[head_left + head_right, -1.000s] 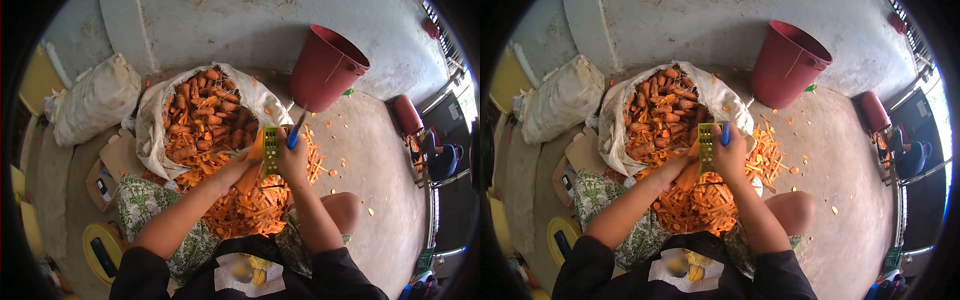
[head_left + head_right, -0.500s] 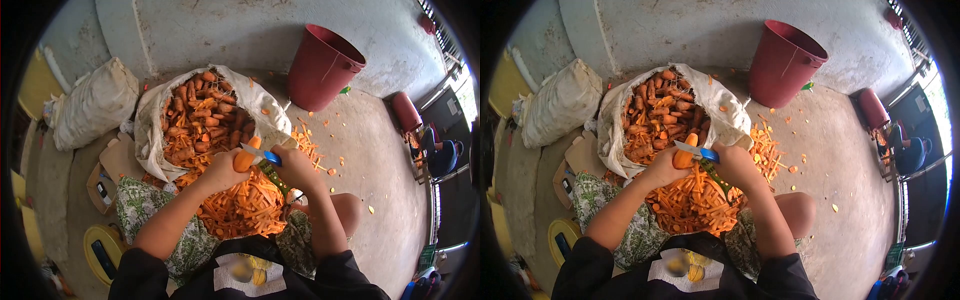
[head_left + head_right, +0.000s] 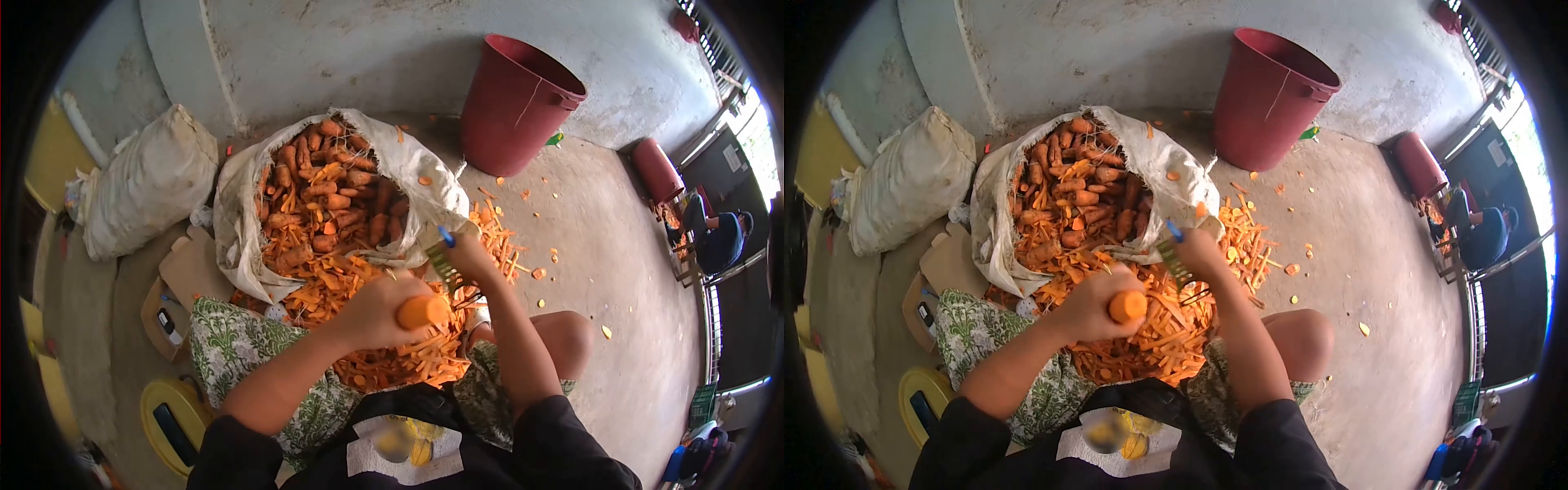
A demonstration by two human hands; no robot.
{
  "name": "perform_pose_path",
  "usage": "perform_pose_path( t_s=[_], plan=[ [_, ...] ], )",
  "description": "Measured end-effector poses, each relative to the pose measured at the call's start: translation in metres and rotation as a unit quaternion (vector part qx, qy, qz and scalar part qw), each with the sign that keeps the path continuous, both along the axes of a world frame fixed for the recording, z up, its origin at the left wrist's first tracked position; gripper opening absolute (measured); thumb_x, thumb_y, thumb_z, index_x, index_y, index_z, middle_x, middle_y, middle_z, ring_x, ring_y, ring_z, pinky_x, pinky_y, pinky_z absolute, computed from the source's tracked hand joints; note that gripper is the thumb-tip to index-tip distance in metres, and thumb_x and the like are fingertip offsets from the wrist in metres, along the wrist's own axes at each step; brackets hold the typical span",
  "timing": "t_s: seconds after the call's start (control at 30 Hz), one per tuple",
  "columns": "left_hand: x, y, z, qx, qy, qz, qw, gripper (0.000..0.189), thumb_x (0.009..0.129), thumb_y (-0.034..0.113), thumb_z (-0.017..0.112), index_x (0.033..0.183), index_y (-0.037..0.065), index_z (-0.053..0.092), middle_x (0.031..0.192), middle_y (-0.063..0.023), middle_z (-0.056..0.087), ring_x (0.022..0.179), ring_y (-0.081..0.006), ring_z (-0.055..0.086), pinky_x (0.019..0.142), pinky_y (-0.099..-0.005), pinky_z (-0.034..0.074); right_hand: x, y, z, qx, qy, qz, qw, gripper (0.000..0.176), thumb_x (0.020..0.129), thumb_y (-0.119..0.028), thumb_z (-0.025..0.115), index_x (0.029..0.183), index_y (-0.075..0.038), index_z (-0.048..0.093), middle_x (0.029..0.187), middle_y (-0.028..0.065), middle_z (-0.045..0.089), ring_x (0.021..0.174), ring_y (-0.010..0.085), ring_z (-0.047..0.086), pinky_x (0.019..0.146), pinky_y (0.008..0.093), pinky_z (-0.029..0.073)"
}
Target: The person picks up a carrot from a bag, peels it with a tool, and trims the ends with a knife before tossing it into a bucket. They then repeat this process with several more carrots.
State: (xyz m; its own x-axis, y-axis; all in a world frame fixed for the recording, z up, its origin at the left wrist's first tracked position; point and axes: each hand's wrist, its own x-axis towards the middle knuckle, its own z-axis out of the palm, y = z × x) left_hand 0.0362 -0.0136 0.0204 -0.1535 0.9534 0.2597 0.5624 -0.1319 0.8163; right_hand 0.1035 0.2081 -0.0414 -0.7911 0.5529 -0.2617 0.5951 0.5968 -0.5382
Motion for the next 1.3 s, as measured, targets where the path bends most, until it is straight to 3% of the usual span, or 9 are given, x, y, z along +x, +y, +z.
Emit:
perform_pose_path(
  t_s=[0.1,0.13,0.23,0.37,0.6,0.7,0.8,1.03,1.3],
  plan=[
    [-0.012,0.009,-0.014,0.095,-0.034,0.05,0.994,0.032,0.068,0.006,0.067,0.094,0.008,0.048,0.094,-0.0059,0.051,0.093,-0.0212,0.048,0.082,-0.0318,0.038,-0.011,-0.025,-0.078,-0.069,0.033,0.108,0.991,0.032,0.076,-0.03,0.056,0.094,-0.004,0.06,0.085,0.0186,0.062,0.081,0.0331,0.06,0.071,0.0369,0.046],
    [-0.012,0.011,-0.019,0.095,-0.032,0.049,0.994,0.032,0.068,0.006,0.067,0.094,0.008,0.048,0.094,-0.0059,0.051,0.093,-0.0212,0.048,0.082,-0.0318,0.038,-0.008,-0.051,-0.071,-0.22,0.167,0.131,0.952,0.033,0.075,-0.026,0.058,0.101,-0.004,0.057,0.093,0.0149,0.062,0.087,0.0284,0.059,0.075,0.0358,0.045],
    [-0.007,0.018,-0.024,0.16,-0.239,0.039,0.957,0.036,0.07,0.011,0.069,0.098,0.007,0.047,0.101,-0.0065,0.047,0.095,-0.0189,0.047,0.084,-0.0313,0.038,-0.021,-0.074,-0.099,-0.302,0.246,0.167,0.906,0.032,0.078,-0.022,0.058,0.104,-0.003,0.054,0.098,0.0098,0.06,0.089,0.021,0.059,0.076,0.0309,0.045],
    [-0.014,0.013,-0.014,0.143,-0.15,0.103,0.973,0.038,0.072,0.01,0.068,0.104,0.006,0.047,0.1,-0.0061,0.048,0.096,-0.0161,0.047,0.082,-0.0298,0.039,-0.02,-0.101,-0.049,-0.7,0.296,-0.006,0.65,0.031,0.08,-0.02,0.058,0.106,-0.003,0.053,0.098,0.0083,0.059,0.087,0.018,0.059,0.074,0.028,0.046],
    [-0.057,-0.011,-0.011,-0.045,-0.362,0.12,0.923,0.042,0.075,0.017,0.067,0.109,0.002,0.048,0.1,-0.0073,0.055,0.093,-0.0204,0.055,0.079,-0.03,0.044,-0.015,-0.04,-0.028,-0.593,0.267,-0.143,0.746,0.025,0.082,-0.021,0.057,0.098,-0.001,0.055,0.087,0.0053,0.059,0.081,0.0142,0.058,0.069,0.025,0.045],
    [-0.053,-0.009,-0.01,-0.222,-0.068,0.116,0.966,0.057,0.067,0.03,0.071,0.111,0.001,0.05,0.097,-0.0141,0.059,0.089,-0.023,0.058,0.079,-0.0335,0.044,-0.013,-0.042,-0.011,-0.476,0.252,-0.128,0.833,0.022,0.083,-0.022,0.056,0.09,-0.001,0.057,0.074,0.0034,0.057,0.069,0.012,0.054,0.063,0.0258,0.043],
    [-0.047,-0.001,-0.028,-0.176,-0.054,0.091,0.979,0.055,0.065,0.025,0.073,0.11,0.003,0.05,0.098,-0.0136,0.059,0.09,-0.0238,0.058,0.079,-0.0332,0.044,-0.015,-0.055,0.017,-0.304,0.219,-0.09,0.923,0.022,0.083,-0.023,0.055,0.081,-0.002,0.055,0.064,0.0016,0.052,0.059,0.0108,0.047,0.056,0.0266,0.039],
    [-0.04,-0.002,-0.027,-0.053,-0.247,0.037,0.967,0.05,0.064,0.015,0.074,0.105,0.004,0.05,0.092,-0.0041,0.055,0.084,-0.0129,0.053,0.076,-0.0274,0.043,0.005,-0.06,0.078,-0.134,0.17,0.037,0.976,0.02,0.082,-0.022,0.056,0.083,-0.002,0.055,0.061,0.0057,0.053,0.056,0.0155,0.05,0.055,0.031,0.039],
    [-0.041,-0.003,-0.028,0.031,-0.381,-0.002,0.924,0.042,0.065,0.016,0.075,0.098,0.004,0.052,0.088,-0.0001,0.054,0.08,-0.0084,0.051,0.07,-0.0233,0.042,0.021,-0.066,0.089,-0.008,0.143,0.251,0.957,0.019,0.072,-0.01,0.06,0.089,-0.005,0.055,0.067,0.0145,0.057,0.064,0.0285,0.057,0.057,0.0351,0.043]
  ],
)
